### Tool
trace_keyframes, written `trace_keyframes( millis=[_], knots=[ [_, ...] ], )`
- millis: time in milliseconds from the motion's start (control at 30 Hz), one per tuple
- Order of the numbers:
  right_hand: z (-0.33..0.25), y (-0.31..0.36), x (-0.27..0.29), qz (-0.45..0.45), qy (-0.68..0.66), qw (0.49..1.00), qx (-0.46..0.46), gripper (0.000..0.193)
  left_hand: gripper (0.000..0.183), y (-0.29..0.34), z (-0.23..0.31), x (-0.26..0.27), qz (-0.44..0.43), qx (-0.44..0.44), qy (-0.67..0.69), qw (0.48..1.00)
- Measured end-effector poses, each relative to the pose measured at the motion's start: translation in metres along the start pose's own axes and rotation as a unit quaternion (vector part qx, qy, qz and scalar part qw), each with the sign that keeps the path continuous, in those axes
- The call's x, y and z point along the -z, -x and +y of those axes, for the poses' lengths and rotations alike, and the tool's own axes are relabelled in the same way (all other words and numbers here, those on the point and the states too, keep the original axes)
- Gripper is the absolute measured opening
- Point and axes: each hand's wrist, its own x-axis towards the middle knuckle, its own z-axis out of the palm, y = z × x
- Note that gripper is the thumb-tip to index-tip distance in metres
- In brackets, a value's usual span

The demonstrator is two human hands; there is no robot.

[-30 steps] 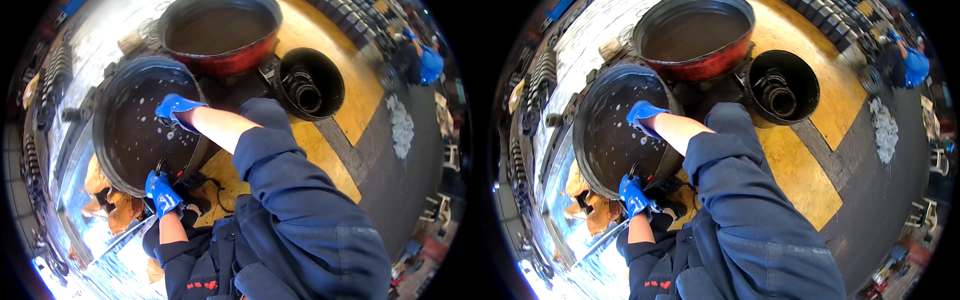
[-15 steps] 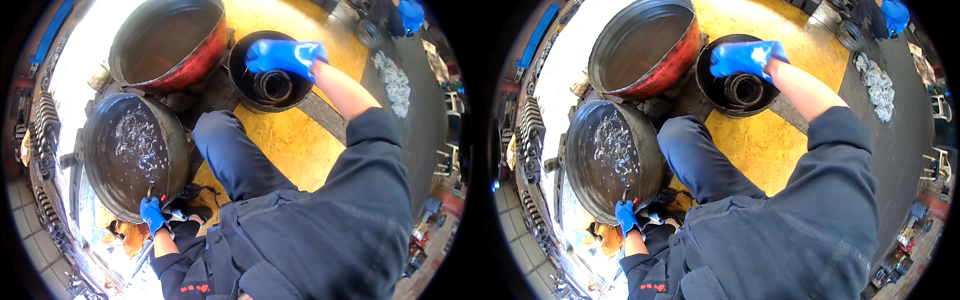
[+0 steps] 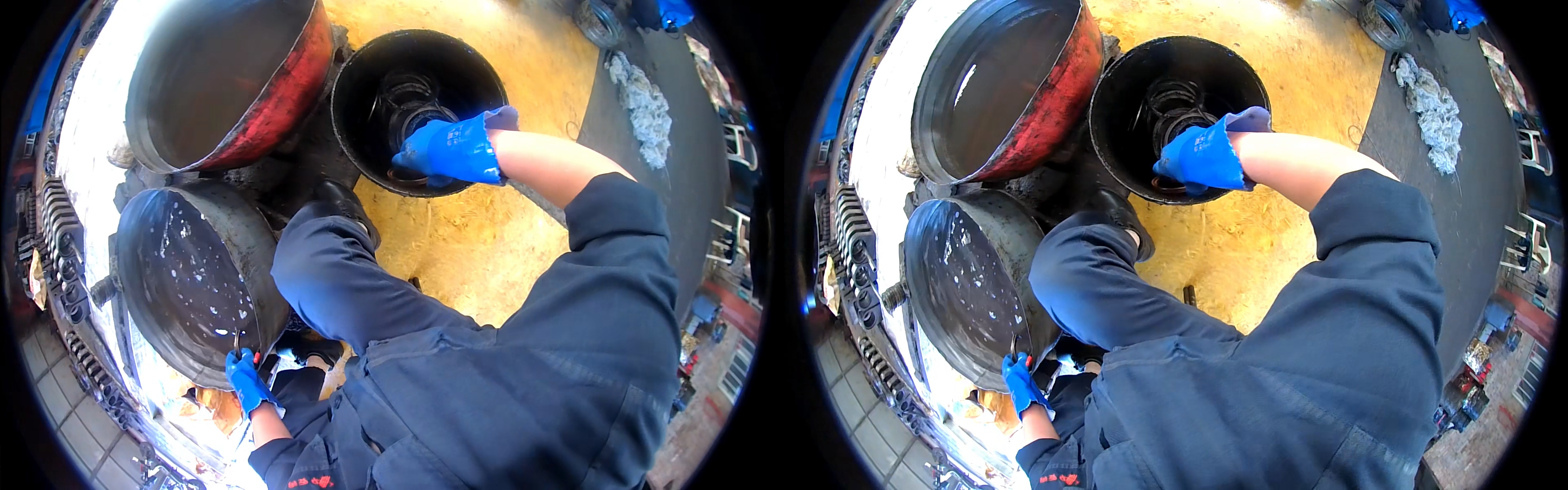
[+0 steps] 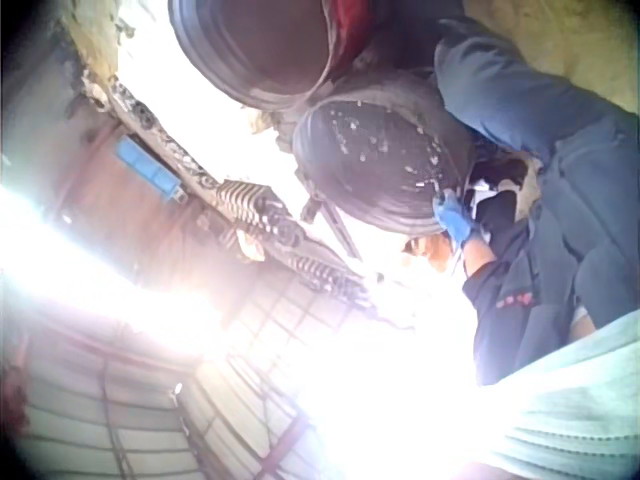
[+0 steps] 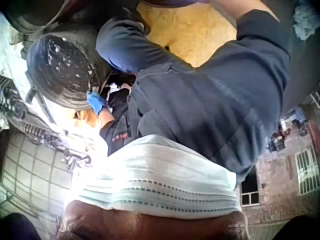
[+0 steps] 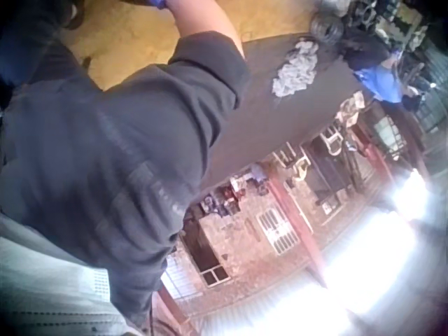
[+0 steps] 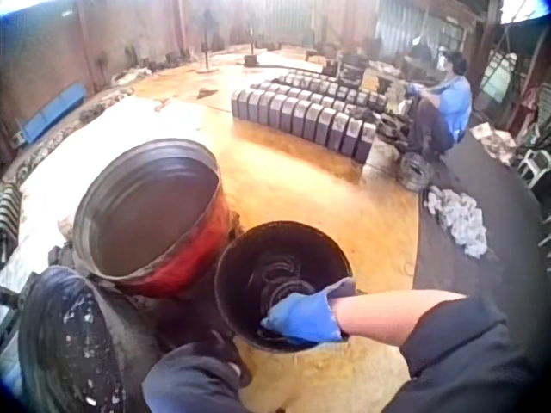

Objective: The person cleans metal rings by submerging them in a bucket of liquid and scrubbing them with a brush.

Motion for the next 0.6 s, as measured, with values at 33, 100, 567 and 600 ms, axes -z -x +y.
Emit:
trace_keyframes(
  millis=[33, 100, 567, 600],
  knots=[
    [0.008, -0.003, -0.005, 0.001, -0.023, 1.0, 0.014, 0.04, 0.018, 0.0, 0.003, -0.003, 0.004, -0.002, -0.001, 1.0],
    [0.022, -0.015, -0.017, -0.011, -0.151, 0.988, 0.022, 0.038, 0.018, 0.002, 0.006, -0.007, 0.014, -0.006, -0.004, 1.0],
    [0.035, -0.051, -0.025, -0.077, -0.29, 0.954, -0.012, 0.039, 0.023, -0.007, -0.002, -0.001, -0.016, 0.019, -0.022, 0.999],
    [0.033, -0.054, -0.025, -0.075, -0.283, 0.956, -0.012, 0.039, 0.024, -0.009, -0.008, -0.003, -0.007, 0.011, -0.016, 1.0]
  ],
)
